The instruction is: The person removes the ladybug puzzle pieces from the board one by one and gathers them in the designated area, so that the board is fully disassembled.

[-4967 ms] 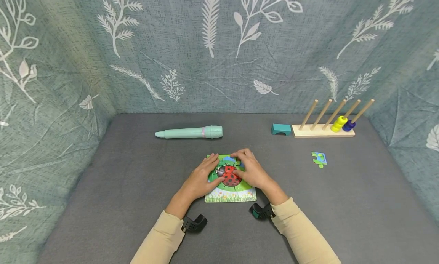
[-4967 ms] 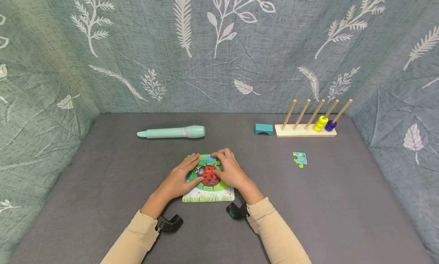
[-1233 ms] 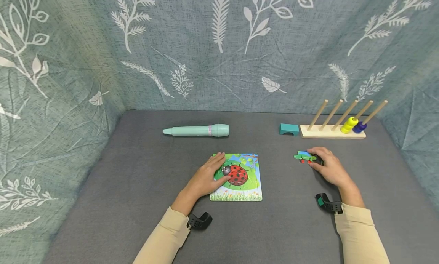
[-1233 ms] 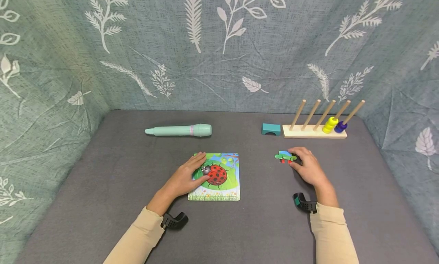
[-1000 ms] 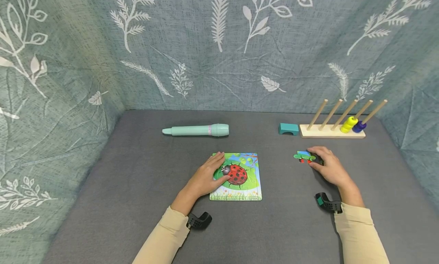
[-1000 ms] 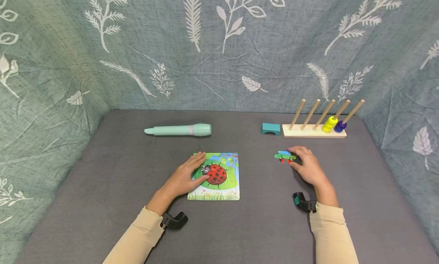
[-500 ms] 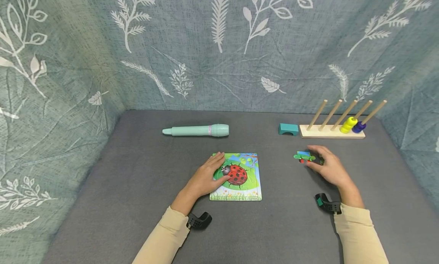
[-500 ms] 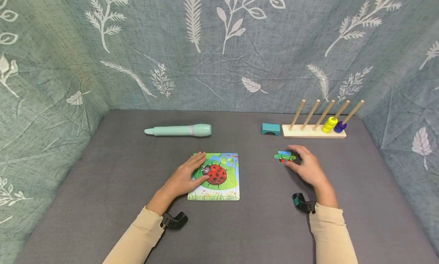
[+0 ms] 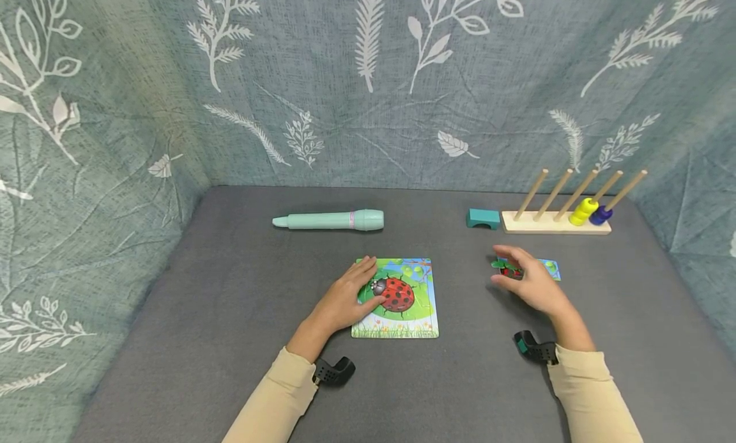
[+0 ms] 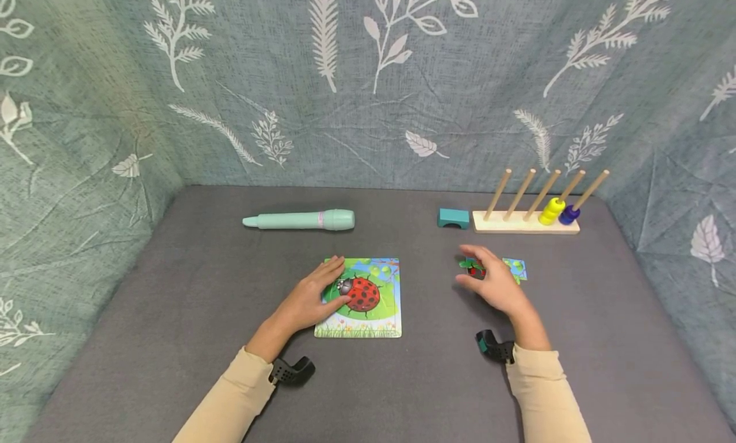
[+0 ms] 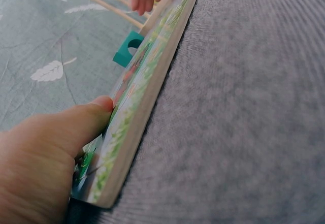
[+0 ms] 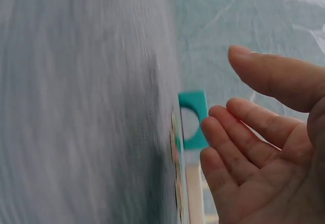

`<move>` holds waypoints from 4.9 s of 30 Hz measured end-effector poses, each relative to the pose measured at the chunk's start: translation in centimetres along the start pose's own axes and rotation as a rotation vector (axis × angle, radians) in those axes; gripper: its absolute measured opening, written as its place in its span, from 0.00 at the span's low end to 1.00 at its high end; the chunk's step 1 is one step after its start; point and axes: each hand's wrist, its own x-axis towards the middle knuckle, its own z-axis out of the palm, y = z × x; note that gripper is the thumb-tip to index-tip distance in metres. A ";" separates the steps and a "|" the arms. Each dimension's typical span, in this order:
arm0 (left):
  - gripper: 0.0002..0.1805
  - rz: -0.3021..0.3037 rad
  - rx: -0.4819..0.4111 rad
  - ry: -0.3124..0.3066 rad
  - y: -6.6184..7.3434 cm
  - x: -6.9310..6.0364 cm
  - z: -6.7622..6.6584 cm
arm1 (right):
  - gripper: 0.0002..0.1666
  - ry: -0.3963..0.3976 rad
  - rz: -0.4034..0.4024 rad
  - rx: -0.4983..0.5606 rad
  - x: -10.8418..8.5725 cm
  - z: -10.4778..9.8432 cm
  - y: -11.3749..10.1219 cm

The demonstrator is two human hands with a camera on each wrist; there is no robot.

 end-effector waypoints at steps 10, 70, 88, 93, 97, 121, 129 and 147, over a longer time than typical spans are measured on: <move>0.37 0.019 -0.025 0.033 0.0 0.0 0.2 | 0.34 -0.031 -0.125 0.020 1.2 3.3 -2.5; 0.37 -0.025 0.034 0.062 -1.4 -0.1 -1.2 | 0.30 -0.215 -0.166 0.033 5.9 13.7 -10.6; 0.38 -0.046 0.029 0.066 -1.3 0.0 -1.0 | 0.30 -0.083 -0.181 -0.065 6.1 15.0 -10.4; 0.37 -0.044 0.029 0.067 -1.4 -0.1 -1.0 | 0.29 -0.060 -0.215 -0.064 6.1 15.4 -10.1; 0.38 -0.045 0.026 0.063 -1.4 -0.1 -1.1 | 0.27 -0.047 -0.230 -0.050 6.0 15.5 -10.0; 0.37 -0.028 0.037 0.076 -1.4 -0.2 -0.9 | 0.24 -0.020 -0.187 -0.006 5.9 14.2 -10.0; 0.37 -0.051 0.027 0.060 -1.4 -0.1 -0.9 | 0.24 -0.036 -0.138 0.005 6.0 12.6 -9.3; 0.38 -0.077 0.018 0.035 -1.4 0.1 -1.3 | 0.25 -0.007 -0.052 -0.050 4.1 6.6 -6.0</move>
